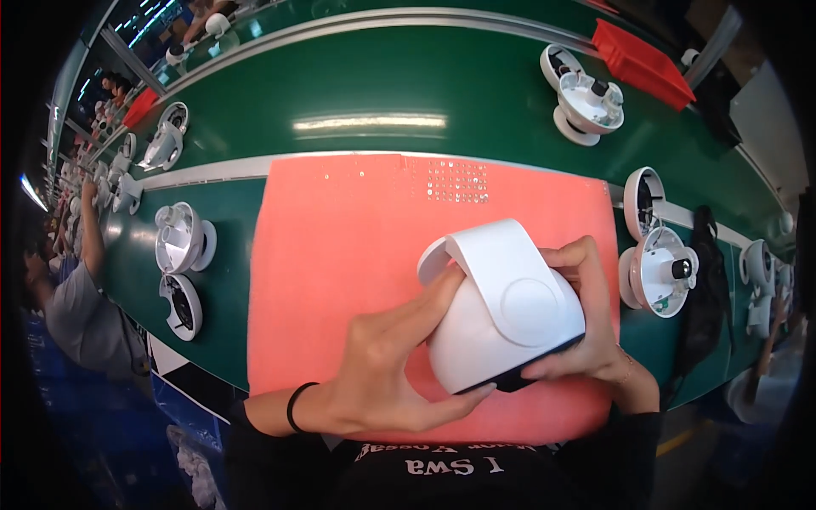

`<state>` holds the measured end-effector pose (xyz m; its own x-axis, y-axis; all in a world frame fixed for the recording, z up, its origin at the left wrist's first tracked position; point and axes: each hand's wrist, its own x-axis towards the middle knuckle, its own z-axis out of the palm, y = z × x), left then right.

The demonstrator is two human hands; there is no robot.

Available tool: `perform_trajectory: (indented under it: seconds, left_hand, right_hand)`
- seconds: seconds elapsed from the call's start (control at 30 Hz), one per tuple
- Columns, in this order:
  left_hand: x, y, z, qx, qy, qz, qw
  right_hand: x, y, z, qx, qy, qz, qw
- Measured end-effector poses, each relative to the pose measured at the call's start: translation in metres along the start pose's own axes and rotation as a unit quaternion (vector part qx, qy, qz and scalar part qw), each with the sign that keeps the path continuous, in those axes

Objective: Assembling the internal components and housing of electronic cameras on a factory line.

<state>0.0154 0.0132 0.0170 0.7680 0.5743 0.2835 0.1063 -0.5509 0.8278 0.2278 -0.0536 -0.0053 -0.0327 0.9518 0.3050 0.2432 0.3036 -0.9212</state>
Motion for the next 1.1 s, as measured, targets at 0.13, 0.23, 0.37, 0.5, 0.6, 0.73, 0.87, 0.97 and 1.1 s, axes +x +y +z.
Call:
perform_trajectory:
  seconds: [0.13, 0.23, 0.37, 0.5, 0.6, 0.73, 0.87, 0.97, 1.1]
  left_hand:
    - [0.022, -0.026, -0.008, -0.096, 0.022, -0.067, 0.993]
    - [0.055, -0.044, -0.025, -0.201, 0.020, -0.081, 0.976]
    - [0.076, -0.075, -0.030, -0.465, 0.079, -0.106, 0.876]
    - [0.098, -0.067, -0.004, -0.553, 0.212, -0.111, 0.798]
    - [0.110, -0.068, -0.005, -0.490, 0.312, -0.101, 0.808]
    - [0.129, -0.084, -0.013, -0.505, 0.255, -0.096, 0.819]
    - [0.148, -0.116, -0.022, -0.530, 0.155, -0.221, 0.804]
    - [0.131, -0.136, 0.004, -0.409, 0.152, -0.183, 0.881]
    - [0.079, -0.144, 0.027, 0.063, -0.008, -0.045, 0.997]
  right_hand:
    - [0.029, 0.002, -0.001, -0.037, 0.048, 0.028, 0.998]
    - [0.050, -0.002, -0.011, 0.111, 0.044, 0.113, 0.986]
    - [0.077, 0.012, 0.011, 0.016, 0.122, -0.051, 0.991]
    - [0.097, 0.024, 0.036, -0.153, 0.230, -0.127, 0.953]
    - [0.106, 0.024, 0.041, -0.153, 0.269, -0.171, 0.935]
    - [0.129, 0.045, 0.031, -0.112, 0.273, -0.104, 0.950]
    - [0.165, 0.083, 0.004, 0.234, 0.234, 0.089, 0.939]
    - [0.175, 0.122, -0.027, 0.363, 0.230, 0.178, 0.885]
    - [0.166, 0.110, -0.033, 0.283, 0.247, 0.178, 0.910]
